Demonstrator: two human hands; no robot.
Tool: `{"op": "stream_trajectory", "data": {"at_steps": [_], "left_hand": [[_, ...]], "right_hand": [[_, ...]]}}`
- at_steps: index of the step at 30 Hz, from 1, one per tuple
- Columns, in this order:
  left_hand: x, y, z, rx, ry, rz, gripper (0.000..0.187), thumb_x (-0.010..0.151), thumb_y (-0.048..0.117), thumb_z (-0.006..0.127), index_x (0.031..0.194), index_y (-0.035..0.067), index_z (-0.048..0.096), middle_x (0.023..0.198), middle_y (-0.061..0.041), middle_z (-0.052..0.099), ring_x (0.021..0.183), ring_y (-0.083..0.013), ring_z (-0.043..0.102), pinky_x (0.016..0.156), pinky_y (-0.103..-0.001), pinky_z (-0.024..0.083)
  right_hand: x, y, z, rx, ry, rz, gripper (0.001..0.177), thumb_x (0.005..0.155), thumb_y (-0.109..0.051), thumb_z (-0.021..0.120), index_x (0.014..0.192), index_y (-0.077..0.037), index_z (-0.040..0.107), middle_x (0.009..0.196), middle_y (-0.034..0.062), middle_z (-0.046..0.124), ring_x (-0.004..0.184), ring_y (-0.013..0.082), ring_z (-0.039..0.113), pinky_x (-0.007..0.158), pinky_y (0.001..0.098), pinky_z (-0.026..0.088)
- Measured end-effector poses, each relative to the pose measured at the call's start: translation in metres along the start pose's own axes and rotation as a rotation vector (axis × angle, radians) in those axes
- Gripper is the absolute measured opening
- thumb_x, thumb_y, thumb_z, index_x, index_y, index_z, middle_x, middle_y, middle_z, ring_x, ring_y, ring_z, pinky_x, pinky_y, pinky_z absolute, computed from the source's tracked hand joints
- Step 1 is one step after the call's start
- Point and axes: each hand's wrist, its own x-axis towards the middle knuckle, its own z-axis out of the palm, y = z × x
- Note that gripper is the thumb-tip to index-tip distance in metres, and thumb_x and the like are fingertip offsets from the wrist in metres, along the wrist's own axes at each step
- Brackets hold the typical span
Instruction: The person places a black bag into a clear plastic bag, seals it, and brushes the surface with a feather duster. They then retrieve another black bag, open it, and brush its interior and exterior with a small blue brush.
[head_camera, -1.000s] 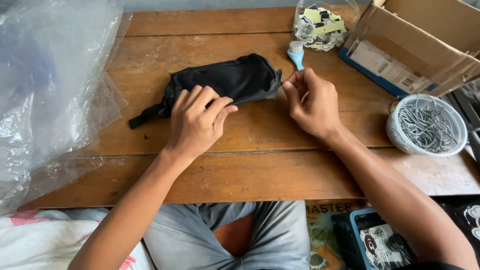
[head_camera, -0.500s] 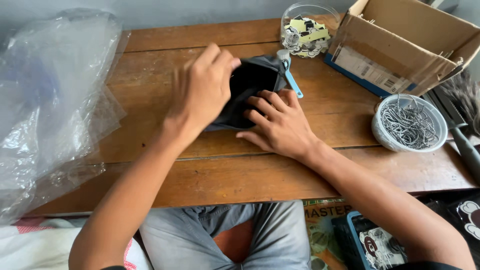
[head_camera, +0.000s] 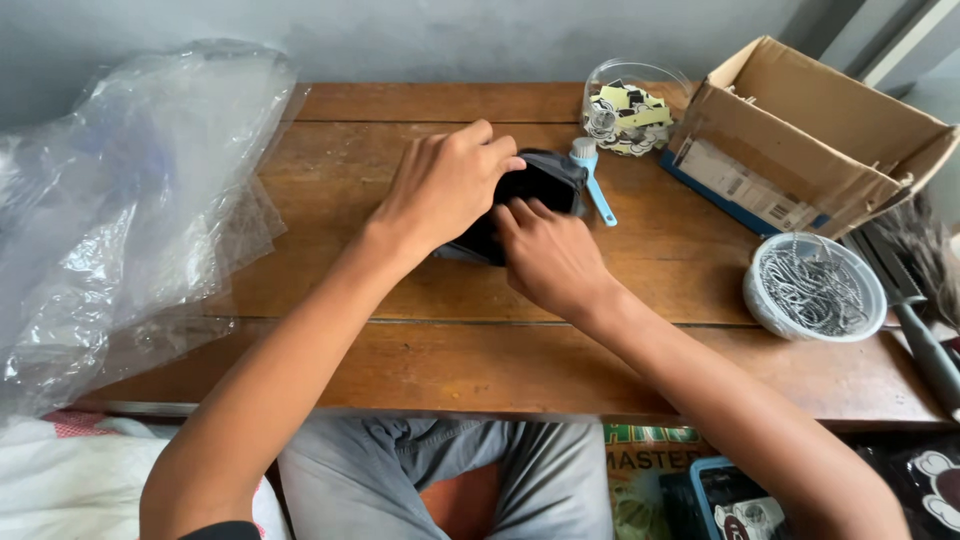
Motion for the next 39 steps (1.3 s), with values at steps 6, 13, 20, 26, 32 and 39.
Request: {"op": "stream_trajectory", "data": {"at_steps": [6,13,20,26,32,39], "left_hand": [[-0.003,-0.006,0.004,-0.030,-0.076,-0.044,0.024,0.107,0.040,0.053,0.093,0.021,0.061,0.086,-0.009,0.059,0.081,-0.0438,0.069,0.063,-0.059,0.056],[-0.018,-0.025,0.001,0.028,-0.098,-0.032,0.026,0.110,0.041,0.050,0.096,0.023,0.062,0.084,-0.007,0.059,0.075,-0.0423,0.069,0.062,-0.055,0.057],[-0.028,-0.024,-0.017,-0.237,-0.005,-0.003,0.025,0.113,0.029,0.053,0.096,0.014,0.063,0.078,-0.011,0.055,0.082,-0.0464,0.066,0.064,-0.048,0.055],[-0.040,-0.037,-0.011,-0.248,-0.032,-0.045,0.024,0.113,0.031,0.055,0.100,0.016,0.067,0.080,-0.012,0.061,0.079,-0.0411,0.067,0.064,-0.046,0.054],[-0.054,-0.049,0.007,-0.161,-0.122,-0.083,0.028,0.113,0.037,0.051,0.098,0.019,0.066,0.082,-0.011,0.062,0.070,-0.0421,0.066,0.061,-0.051,0.055],[-0.068,-0.048,0.020,-0.063,-0.135,-0.029,0.028,0.113,0.039,0.052,0.102,0.021,0.069,0.081,-0.004,0.063,0.070,-0.0336,0.070,0.058,-0.045,0.057]], "right_hand": [[0.049,-0.008,0.019,0.025,-0.301,0.063,0.066,0.068,-0.050,0.076,0.119,-0.007,0.072,0.116,0.0229,0.061,0.114,0.0440,0.060,0.086,0.0501,0.050],[0.063,-0.001,0.053,0.436,-0.439,0.193,0.090,0.077,-0.067,0.074,0.135,0.001,0.060,0.131,0.0272,0.062,0.125,0.0510,0.057,0.102,0.0562,0.048],[0.051,-0.012,0.050,0.227,-0.284,0.169,0.036,0.063,-0.039,0.079,0.092,-0.017,0.077,0.090,0.0059,0.072,0.092,0.0351,0.071,0.067,0.0489,0.062],[0.010,-0.002,-0.003,0.382,-0.012,-0.177,0.012,0.094,-0.030,0.065,0.092,-0.019,0.069,0.091,0.0016,0.055,0.097,0.0277,0.057,0.079,0.0392,0.054],[-0.028,0.009,-0.032,0.460,-0.044,-0.200,0.023,0.102,-0.034,0.059,0.087,-0.017,0.062,0.088,0.0011,0.052,0.092,0.0272,0.054,0.076,0.0362,0.050],[-0.044,0.019,-0.023,0.306,-0.115,-0.144,0.013,0.099,-0.034,0.061,0.096,-0.021,0.062,0.095,-0.0008,0.056,0.096,0.0232,0.056,0.075,0.0338,0.049]]}}
